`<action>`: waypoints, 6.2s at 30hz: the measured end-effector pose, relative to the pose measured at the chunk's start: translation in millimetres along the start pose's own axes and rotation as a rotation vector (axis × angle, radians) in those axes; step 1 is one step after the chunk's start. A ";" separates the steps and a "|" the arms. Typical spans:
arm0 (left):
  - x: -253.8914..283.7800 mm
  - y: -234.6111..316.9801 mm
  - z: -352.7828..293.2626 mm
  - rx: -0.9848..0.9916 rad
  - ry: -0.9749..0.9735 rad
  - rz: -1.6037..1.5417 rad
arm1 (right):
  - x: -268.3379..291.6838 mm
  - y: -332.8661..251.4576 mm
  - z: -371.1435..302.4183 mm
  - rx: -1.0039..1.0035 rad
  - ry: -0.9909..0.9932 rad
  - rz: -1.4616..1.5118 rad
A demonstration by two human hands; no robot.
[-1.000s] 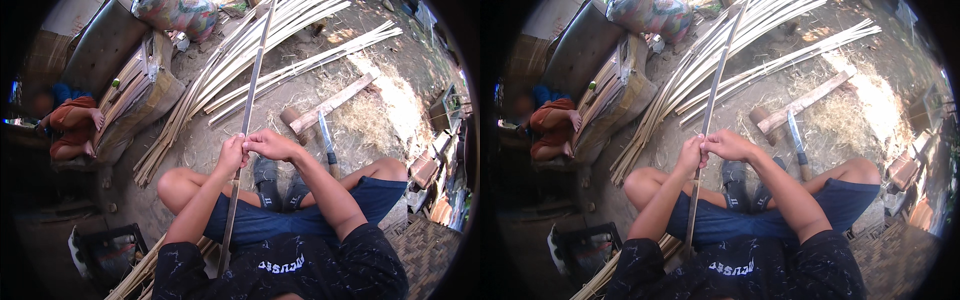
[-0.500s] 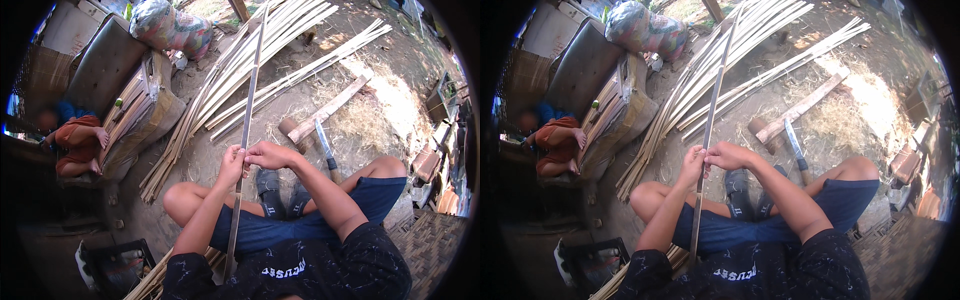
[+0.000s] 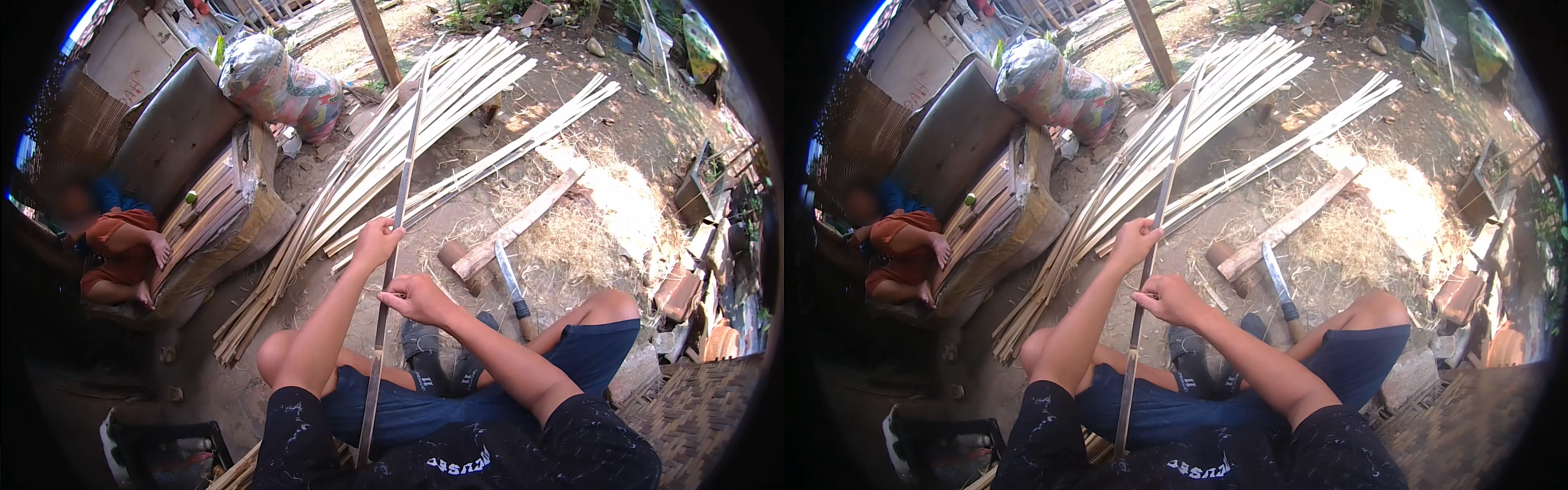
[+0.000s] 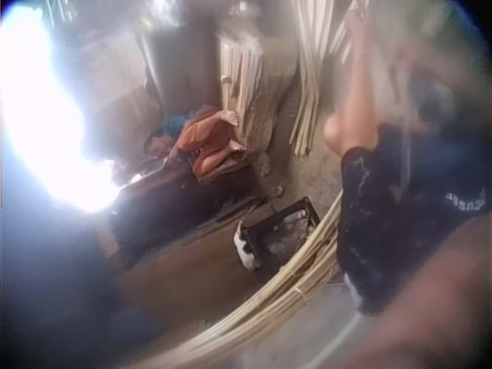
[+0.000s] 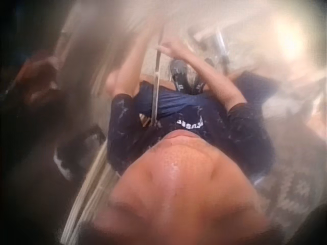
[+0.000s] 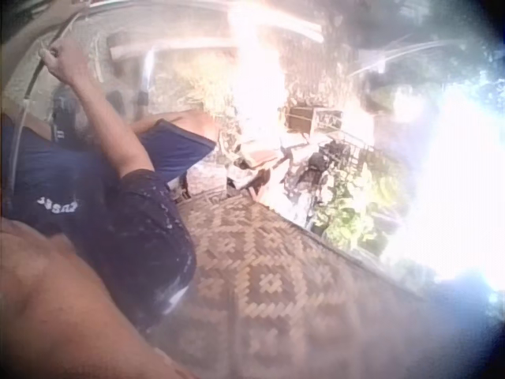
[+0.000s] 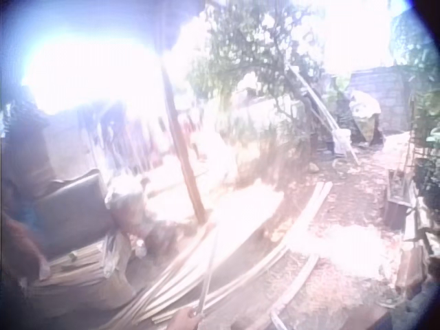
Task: The person splits long bamboo poles into thin strips using a machete. They repeatedly strike the bamboo against a wooden block to separate it, then gather the finished strips and place them in a pile.
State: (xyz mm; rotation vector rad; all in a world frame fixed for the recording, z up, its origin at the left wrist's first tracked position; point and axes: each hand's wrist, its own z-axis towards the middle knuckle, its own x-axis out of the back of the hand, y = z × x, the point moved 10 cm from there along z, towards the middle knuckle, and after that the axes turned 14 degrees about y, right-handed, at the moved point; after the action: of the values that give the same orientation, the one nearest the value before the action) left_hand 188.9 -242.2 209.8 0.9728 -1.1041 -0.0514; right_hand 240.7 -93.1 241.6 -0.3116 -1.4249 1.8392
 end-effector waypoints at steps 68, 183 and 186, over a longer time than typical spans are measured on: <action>0.1 54.4 27.8 0.150 -0.144 -0.363 | -6.5 63.2 -34.6 -0.640 0.581 0.792; -5.1 17.9 -102.4 0.396 -0.251 -0.588 | 14.3 104.6 5.5 -0.668 0.322 0.972; -5.2 7.5 -99.3 0.364 -0.176 -0.537 | 18.2 107.8 7.3 -0.649 0.335 0.924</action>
State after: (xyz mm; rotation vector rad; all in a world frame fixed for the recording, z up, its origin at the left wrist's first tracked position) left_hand 259.4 -172.2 201.3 1.5998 -1.0013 -0.3894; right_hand 178.6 -93.7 151.4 -1.7523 -1.7344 1.7545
